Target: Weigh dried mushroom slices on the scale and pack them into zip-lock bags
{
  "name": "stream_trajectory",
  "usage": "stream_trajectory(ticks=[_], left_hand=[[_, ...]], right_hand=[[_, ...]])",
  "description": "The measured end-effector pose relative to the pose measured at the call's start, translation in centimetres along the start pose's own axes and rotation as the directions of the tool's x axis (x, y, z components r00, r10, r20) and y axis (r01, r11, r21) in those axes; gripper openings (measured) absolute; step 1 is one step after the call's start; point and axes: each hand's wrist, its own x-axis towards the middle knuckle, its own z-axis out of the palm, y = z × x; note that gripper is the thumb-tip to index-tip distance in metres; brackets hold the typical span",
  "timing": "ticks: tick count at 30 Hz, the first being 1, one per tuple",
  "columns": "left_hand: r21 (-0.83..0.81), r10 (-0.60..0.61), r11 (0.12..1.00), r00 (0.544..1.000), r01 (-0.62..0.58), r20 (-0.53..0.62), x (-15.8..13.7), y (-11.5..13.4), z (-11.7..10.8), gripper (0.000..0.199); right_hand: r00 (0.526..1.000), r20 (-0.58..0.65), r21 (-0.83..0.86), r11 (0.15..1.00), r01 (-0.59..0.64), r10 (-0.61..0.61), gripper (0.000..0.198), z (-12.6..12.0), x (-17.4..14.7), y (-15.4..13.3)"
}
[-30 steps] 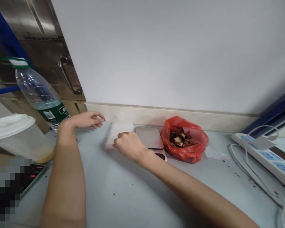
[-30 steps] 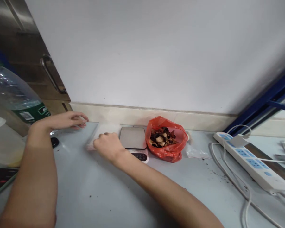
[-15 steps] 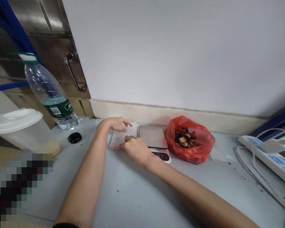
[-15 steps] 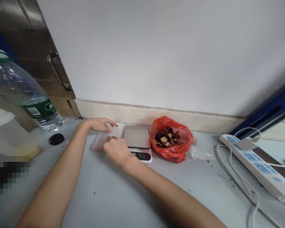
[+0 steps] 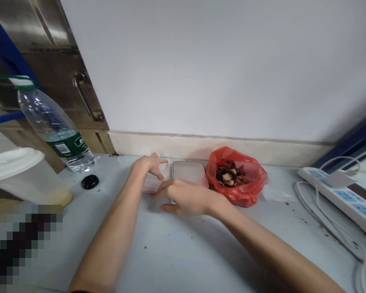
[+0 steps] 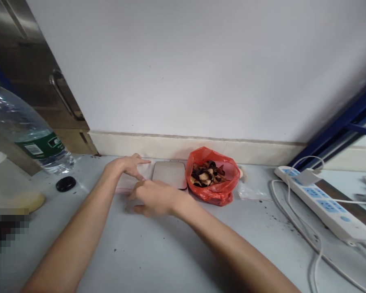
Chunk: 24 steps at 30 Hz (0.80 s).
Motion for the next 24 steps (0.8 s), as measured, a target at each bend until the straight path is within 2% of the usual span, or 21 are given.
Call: stream_trajectory(ticks=[1,3,5,8,10,13,15,17,19,20,21,22,24], left_hand=[[-0.014,0.026,1.000,1.000,-0.026,-0.009,-0.2,0.1,-0.3,0.099],[-0.051,0.108,0.992,0.992,-0.112,-0.061,-0.8,0.5,-1.0,0.091],[-0.081,0.196,0.974,0.967,-0.211,-0.162,-1.5,1.2,-1.7,0.078],[-0.140,0.337,0.909,0.891,-0.392,-0.304,-2.9,3.2,-2.7,0.065],[-0.172,0.413,0.847,0.826,-0.503,-0.383,-3.6,5.0,-3.1,0.057],[-0.154,0.533,0.718,0.678,-0.679,-0.506,-4.0,7.9,-3.2,0.041],[-0.106,0.595,0.638,0.575,-0.763,-0.562,-3.8,9.7,-3.0,0.032],[-0.045,0.639,0.602,0.515,-0.797,-0.572,-3.5,11.4,-2.5,0.027],[-0.004,0.680,0.594,0.505,-0.805,-0.531,-3.3,13.1,-1.8,0.026],[0.002,0.708,0.579,0.501,-0.816,-0.497,-3.2,13.8,-1.4,0.026],[-0.001,0.733,0.564,0.502,-0.826,-0.458,-3.1,14.6,-1.0,0.027],[-0.001,0.753,0.562,0.512,-0.827,-0.414,-3.0,15.3,-0.5,0.030],[0.025,0.729,0.630,0.581,-0.776,-0.362,-2.9,16.4,0.2,0.039]], right_hand=[[1.000,0.015,0.060,0.998,0.008,-0.009,0.027,-1.1,-1.0,0.2],[0.995,-0.075,0.127,0.991,-0.048,0.058,0.028,-3.3,-3.4,0.7],[0.972,-0.174,0.152,0.980,-0.128,0.154,0.029,-5.5,-5.9,1.2],[0.890,-0.336,0.156,0.950,-0.272,0.310,0.034,-8.2,-9.8,2.6],[0.800,-0.417,0.176,0.902,-0.394,0.431,0.038,-9.5,-12.2,4.0],[0.624,-0.508,0.215,0.788,-0.577,0.594,0.038,-10.2,-15.5,6.9],[0.489,-0.511,0.266,0.671,-0.692,0.707,0.032,-10.1,-17.1,9.2],[0.348,-0.436,0.344,0.510,-0.788,0.830,0.028,-9.4,-18.2,11.5],[0.230,-0.364,0.347,0.361,-0.866,0.903,0.030,-8.4,-18.8,13.3],[0.195,-0.327,0.328,0.305,-0.894,0.925,0.035,-7.8,-18.9,14.1],[0.171,-0.278,0.319,0.259,-0.912,0.945,0.042,-7.3,-18.9,14.6],[0.166,-0.240,0.308,0.238,-0.921,0.956,0.050,-6.8,-18.9,15.0],[0.170,-0.179,0.303,0.219,-0.927,0.969,0.065,-5.9,-18.9,15.4]])
